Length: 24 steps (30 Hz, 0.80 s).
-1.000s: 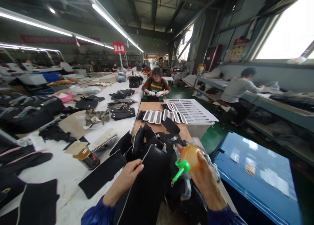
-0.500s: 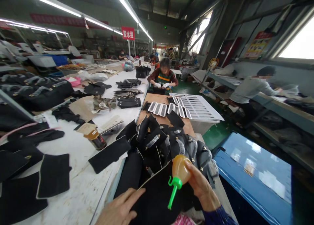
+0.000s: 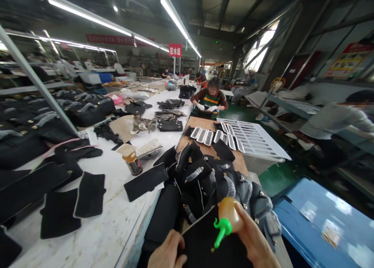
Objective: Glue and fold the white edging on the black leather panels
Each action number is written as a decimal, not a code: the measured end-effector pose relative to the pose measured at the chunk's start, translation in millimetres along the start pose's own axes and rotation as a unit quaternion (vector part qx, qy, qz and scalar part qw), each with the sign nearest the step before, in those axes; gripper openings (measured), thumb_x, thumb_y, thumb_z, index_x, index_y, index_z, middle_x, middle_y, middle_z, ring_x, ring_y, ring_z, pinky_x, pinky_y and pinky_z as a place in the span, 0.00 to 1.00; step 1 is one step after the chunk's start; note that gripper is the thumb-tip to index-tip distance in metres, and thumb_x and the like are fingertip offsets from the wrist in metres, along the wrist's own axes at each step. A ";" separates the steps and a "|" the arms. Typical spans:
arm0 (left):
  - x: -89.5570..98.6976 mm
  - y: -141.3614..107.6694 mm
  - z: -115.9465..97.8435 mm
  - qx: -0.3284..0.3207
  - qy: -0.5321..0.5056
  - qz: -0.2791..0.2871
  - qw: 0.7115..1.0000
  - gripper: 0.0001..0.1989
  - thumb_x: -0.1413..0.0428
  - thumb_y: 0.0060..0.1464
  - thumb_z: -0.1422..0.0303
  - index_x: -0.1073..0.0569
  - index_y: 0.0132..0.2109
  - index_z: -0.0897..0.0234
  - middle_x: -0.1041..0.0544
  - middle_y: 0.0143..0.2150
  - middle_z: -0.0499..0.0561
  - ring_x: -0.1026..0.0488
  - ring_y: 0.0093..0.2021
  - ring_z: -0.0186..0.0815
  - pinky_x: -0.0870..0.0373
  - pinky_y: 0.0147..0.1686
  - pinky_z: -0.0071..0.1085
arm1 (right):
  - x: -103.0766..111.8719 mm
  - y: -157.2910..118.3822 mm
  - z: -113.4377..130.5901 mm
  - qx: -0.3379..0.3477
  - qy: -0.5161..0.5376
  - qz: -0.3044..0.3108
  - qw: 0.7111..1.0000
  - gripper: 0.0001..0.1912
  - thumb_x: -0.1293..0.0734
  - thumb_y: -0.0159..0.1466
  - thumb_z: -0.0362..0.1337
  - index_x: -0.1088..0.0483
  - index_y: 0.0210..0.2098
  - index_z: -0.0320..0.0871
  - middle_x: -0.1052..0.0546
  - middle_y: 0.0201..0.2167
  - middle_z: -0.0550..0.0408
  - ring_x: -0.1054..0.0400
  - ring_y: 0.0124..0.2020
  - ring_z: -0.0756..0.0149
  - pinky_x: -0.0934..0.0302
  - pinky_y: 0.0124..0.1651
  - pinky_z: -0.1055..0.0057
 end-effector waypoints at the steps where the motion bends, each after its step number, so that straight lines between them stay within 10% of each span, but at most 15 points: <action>1: -0.8 -0.8 2.8 0.008 -0.003 -0.008 1.000 0.15 0.47 0.50 0.67 0.27 0.47 0.53 0.24 0.50 0.52 0.24 0.48 0.44 0.31 0.48 0.33 | 3.2 -4.6 -6.3 -0.013 0.004 -0.004 1.000 0.19 0.37 0.69 0.49 0.26 0.48 0.41 0.21 0.42 0.53 0.25 0.46 0.58 0.29 0.50 0.55; 7: -0.1 -3.2 17.0 0.024 -0.022 -0.006 0.999 0.24 0.46 0.50 0.64 0.31 0.56 0.55 0.25 0.57 0.55 0.30 0.60 0.48 0.33 0.56 0.38 | 12.8 -24.0 -33.4 -0.133 0.073 0.026 0.988 0.24 0.26 0.53 0.56 0.23 0.34 0.40 0.18 0.32 0.49 0.23 0.47 0.52 0.33 0.56 0.56; 13: 4.5 -1.3 -6.3 -0.078 -0.085 -0.025 0.993 0.13 0.45 0.53 0.67 0.27 0.47 0.54 0.21 0.48 0.50 0.24 0.50 0.41 0.30 0.51 0.29 | -1.4 -26.5 -35.4 -0.177 0.101 0.182 0.962 0.32 0.32 0.54 0.63 0.22 0.38 0.40 0.19 0.45 0.44 0.25 0.49 0.50 0.40 0.60 0.51; 24: -3.4 -2.9 -15.9 -0.171 -0.073 -0.059 0.981 0.06 0.49 0.61 0.66 0.28 0.39 0.60 0.24 0.37 0.49 0.25 0.40 0.35 0.30 0.44 0.28 | 2.5 -30.8 -60.0 -0.201 0.119 0.200 0.951 0.34 0.36 0.54 0.68 0.24 0.36 0.43 0.22 0.30 0.51 0.25 0.40 0.51 0.36 0.54 0.50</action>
Point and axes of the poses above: each hand's wrist, its own y-axis towards the middle knuckle, its own x-axis out of the back of the hand, z = x × y, the point moved 7 cm from there along y, towards the middle knuckle
